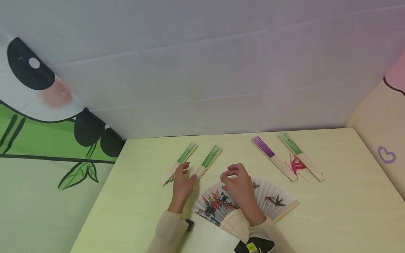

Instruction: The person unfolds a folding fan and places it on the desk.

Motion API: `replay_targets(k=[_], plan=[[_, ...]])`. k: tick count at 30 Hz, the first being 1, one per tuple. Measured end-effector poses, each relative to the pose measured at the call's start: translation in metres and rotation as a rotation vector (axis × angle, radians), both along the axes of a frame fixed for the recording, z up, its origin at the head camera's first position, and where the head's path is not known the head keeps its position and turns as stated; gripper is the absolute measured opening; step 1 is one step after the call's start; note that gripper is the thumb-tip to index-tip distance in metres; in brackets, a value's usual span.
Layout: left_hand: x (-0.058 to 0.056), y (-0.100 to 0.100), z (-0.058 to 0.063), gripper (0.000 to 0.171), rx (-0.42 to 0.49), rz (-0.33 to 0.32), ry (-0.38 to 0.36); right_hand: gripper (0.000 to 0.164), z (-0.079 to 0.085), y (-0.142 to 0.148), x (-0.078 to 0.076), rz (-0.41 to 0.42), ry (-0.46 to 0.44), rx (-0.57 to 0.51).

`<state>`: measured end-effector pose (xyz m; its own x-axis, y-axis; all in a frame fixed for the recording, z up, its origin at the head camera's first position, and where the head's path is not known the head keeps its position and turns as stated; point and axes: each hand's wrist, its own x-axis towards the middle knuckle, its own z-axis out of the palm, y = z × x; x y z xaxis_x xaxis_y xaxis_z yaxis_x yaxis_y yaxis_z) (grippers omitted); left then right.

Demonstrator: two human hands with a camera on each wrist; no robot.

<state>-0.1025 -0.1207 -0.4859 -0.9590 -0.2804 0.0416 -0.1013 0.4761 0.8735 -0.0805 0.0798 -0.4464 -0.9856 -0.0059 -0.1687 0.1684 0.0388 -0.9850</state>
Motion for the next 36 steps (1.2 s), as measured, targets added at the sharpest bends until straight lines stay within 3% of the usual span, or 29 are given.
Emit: replay_targets(k=[8,13,17,25,31,36], plan=[[-0.005,-0.004,0.001,0.046,-0.325,-0.087,-0.072,0.037,-0.001,-0.024,-0.012,0.026,-0.016,0.074],[-0.004,-0.002,0.002,0.045,-0.457,-0.121,-0.083,0.039,0.0,-0.034,-0.013,0.066,-0.006,0.105],[-0.003,-0.002,0.003,0.043,-0.512,-0.143,-0.061,0.039,-0.001,-0.04,-0.014,0.092,-0.021,0.127],[-0.004,-0.001,0.007,0.041,-0.495,-0.161,-0.054,0.044,-0.009,-0.047,-0.019,0.176,-0.052,0.228],[-0.003,-0.003,0.008,0.042,-0.384,-0.159,-0.086,0.051,-0.013,-0.05,-0.02,0.204,-0.048,0.312],[-0.001,-0.006,0.008,0.031,-0.282,-0.16,-0.103,0.054,-0.015,-0.051,-0.019,0.207,-0.065,0.305]])
